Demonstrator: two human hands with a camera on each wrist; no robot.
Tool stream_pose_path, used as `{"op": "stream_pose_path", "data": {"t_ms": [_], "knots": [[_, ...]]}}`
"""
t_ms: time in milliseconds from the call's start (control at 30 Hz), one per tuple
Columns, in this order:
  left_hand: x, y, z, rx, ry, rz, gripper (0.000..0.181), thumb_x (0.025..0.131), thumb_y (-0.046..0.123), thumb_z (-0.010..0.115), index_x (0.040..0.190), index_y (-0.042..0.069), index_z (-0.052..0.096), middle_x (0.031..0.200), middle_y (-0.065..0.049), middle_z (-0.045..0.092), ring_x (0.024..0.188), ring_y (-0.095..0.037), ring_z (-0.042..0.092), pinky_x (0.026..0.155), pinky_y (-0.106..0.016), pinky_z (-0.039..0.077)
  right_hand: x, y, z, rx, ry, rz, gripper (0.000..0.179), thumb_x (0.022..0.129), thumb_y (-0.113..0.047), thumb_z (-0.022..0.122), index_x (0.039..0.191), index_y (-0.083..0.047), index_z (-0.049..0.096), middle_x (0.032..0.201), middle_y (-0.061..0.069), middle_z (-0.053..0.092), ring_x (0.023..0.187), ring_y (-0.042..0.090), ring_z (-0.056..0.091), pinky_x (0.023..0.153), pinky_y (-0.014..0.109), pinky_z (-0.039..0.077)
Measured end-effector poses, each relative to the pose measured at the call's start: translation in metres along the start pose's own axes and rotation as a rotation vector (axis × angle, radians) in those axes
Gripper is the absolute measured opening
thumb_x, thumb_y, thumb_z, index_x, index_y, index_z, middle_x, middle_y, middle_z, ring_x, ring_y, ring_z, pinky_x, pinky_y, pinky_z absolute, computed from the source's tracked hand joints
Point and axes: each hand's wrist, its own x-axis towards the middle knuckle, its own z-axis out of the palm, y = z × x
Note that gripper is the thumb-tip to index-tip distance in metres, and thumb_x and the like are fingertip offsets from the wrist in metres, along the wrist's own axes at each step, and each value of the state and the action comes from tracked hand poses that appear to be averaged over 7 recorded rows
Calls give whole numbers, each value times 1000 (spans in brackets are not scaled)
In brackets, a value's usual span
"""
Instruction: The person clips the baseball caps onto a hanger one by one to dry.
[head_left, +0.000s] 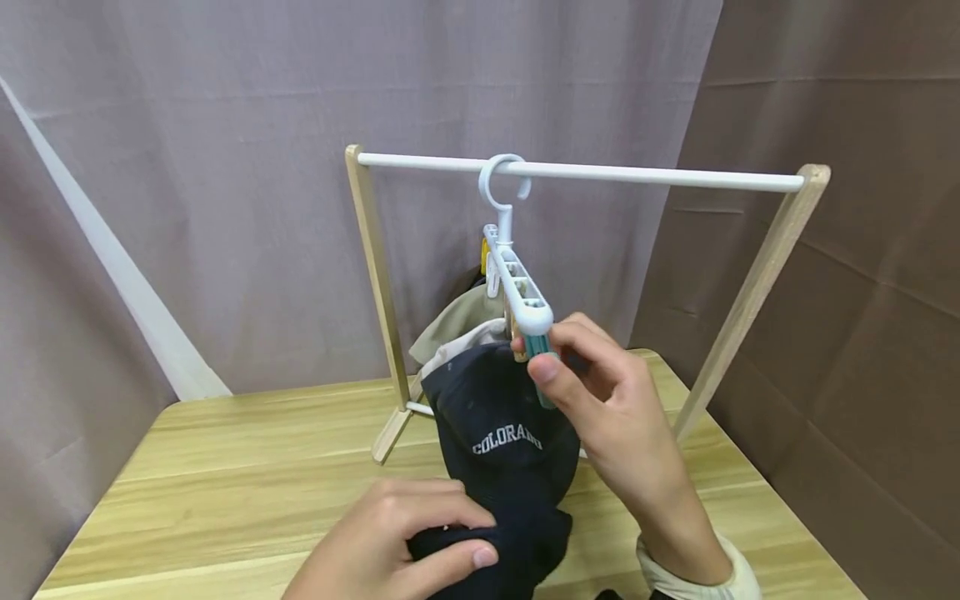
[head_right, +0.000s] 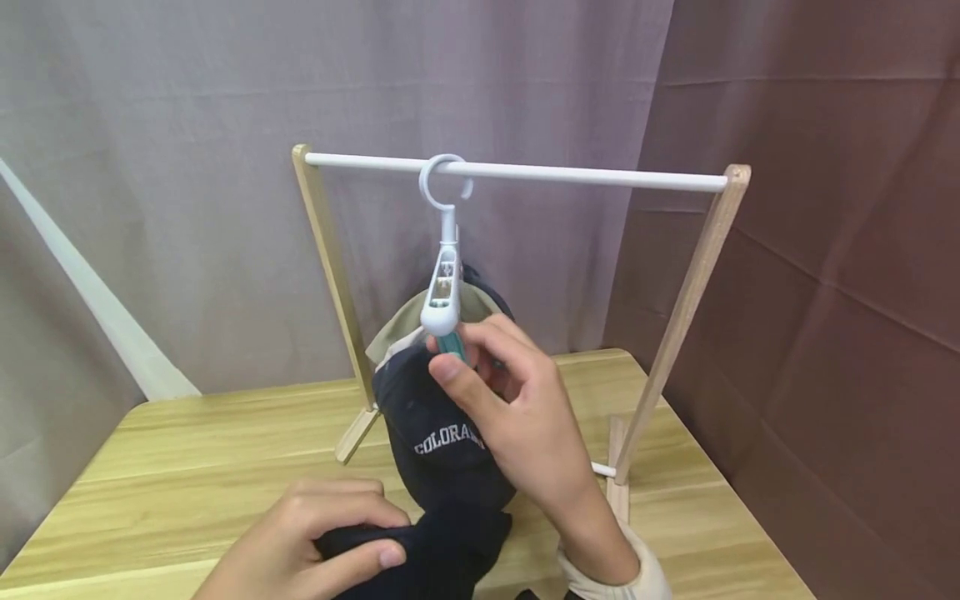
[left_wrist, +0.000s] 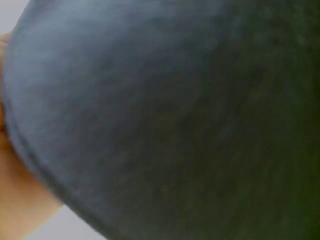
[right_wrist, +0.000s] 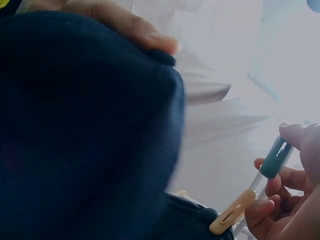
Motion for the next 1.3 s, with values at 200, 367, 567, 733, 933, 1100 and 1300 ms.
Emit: {"op": "stream_pose_path", "data": {"t_ms": [200, 367, 567, 733, 933, 1100, 1300], "knots": [[8, -3, 11, 37, -8, -1, 10, 101, 17, 74, 110, 15, 78, 98, 9, 74, 88, 4, 65, 81, -15, 55, 1, 1, 1, -65, -45, 91, 10, 106, -11, 64, 111, -6, 71, 113, 20, 67, 98, 30, 60, 80, 26, 52], [6, -8, 8, 129, 82, -17, 11, 101, 18, 74, 111, 17, 76, 101, 11, 72, 92, 1, 67, 85, -18, 55, -1, 7, 5, -32, -84, 113, 11, 107, -12, 63, 110, -4, 69, 110, 23, 64, 83, 22, 54, 70, 27, 46], [3, -12, 3, 232, 178, -75, 10, 101, 21, 73, 111, 21, 74, 102, 15, 69, 93, -2, 63, 84, -22, 55, -6, 17, 13, 0, -95, 133, 15, 107, -14, 63, 107, 1, 67, 106, 21, 65, 74, 18, 50, 64, 28, 43], [6, -18, 1, 286, 231, -70, 9, 103, 19, 71, 111, 22, 75, 100, 14, 69, 92, -4, 63, 82, -25, 56, -9, 26, 14, 18, -94, 153, 15, 107, -13, 61, 107, 0, 66, 105, 20, 66, 70, 18, 47, 61, 28, 42], [8, -21, 9, 273, 261, -82, 12, 103, 20, 71, 115, 22, 74, 110, 12, 68, 97, -5, 66, 87, -24, 56, -25, 39, 11, 34, -58, 211, 16, 109, -12, 58, 108, 3, 64, 90, 10, 60, 64, 20, 40, 56, 29, 38], [10, -25, 15, 324, 271, -92, 16, 103, 20, 71, 119, 19, 74, 113, 11, 74, 101, -4, 71, 90, -27, 58, -30, 48, 13, 46, -5, 175, 15, 108, -10, 60, 108, 4, 66, 79, 0, 49, 61, 20, 37, 52, 31, 35], [11, -30, 17, 360, 248, -105, 17, 104, 21, 69, 120, 20, 75, 111, 12, 75, 98, -2, 70, 85, -27, 59, -29, 57, 21, 71, -11, 139, 17, 108, -9, 60, 110, 6, 67, 84, 3, 54, 64, 14, 41, 55, 28, 38]]}}
